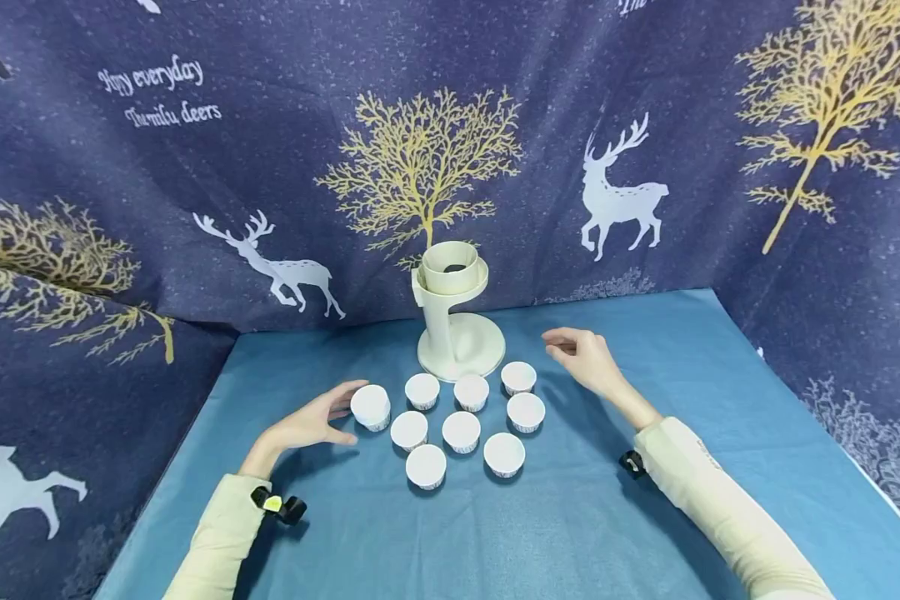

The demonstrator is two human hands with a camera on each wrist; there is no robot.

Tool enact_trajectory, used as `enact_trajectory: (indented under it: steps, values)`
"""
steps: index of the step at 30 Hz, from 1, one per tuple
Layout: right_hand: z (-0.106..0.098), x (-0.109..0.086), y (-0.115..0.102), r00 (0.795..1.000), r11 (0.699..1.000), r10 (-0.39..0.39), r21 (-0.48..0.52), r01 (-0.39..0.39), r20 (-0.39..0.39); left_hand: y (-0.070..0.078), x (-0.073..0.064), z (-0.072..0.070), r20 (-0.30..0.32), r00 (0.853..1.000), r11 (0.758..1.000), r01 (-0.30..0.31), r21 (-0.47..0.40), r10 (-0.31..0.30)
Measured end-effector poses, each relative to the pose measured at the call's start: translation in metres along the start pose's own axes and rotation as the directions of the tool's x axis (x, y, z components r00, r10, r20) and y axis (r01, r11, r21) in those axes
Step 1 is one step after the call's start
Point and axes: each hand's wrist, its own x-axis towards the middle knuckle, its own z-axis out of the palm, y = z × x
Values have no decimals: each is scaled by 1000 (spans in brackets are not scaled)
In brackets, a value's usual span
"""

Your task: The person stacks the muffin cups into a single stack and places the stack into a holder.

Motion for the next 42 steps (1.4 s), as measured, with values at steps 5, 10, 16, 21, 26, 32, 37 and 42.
enact_trajectory:
  steps: [5, 10, 16, 21, 26, 32, 37, 42]
  values:
    - [6, 2, -4, 995, 985, 45, 161, -59, 87, 1, 8, 8, -33, 999, 998, -43, -39, 42]
    - [15, 6, -11, 981, 947, 49, 304, -104, 186, 0, 11, 13, -82, 996, 999, -25, -45, 21]
    - [29, 12, -20, 977, 928, -16, 368, -64, 212, 0, 16, 15, -140, 990, 1000, -5, -28, 1]
    - [41, 16, -25, 968, 914, -64, 404, -41, 242, 1, 19, 18, -181, 983, 1000, -10, 8, 11]
    - [50, 17, -28, 955, 902, -113, 432, -17, 274, -2, 20, 21, -202, 979, 999, -26, 45, 34]
    - [57, 20, -35, 932, 910, -130, 413, -23, 339, 3, 19, 23, -217, 975, 997, -36, 73, 51]
    - [61, 25, -43, 917, 932, -123, 363, -26, 380, 26, 13, 22, -213, 976, 995, -32, 97, 52]
    - [67, 28, -47, 912, 949, -123, 316, -8, 392, 30, 13, 22, -220, 975, 994, -11, 108, 35]
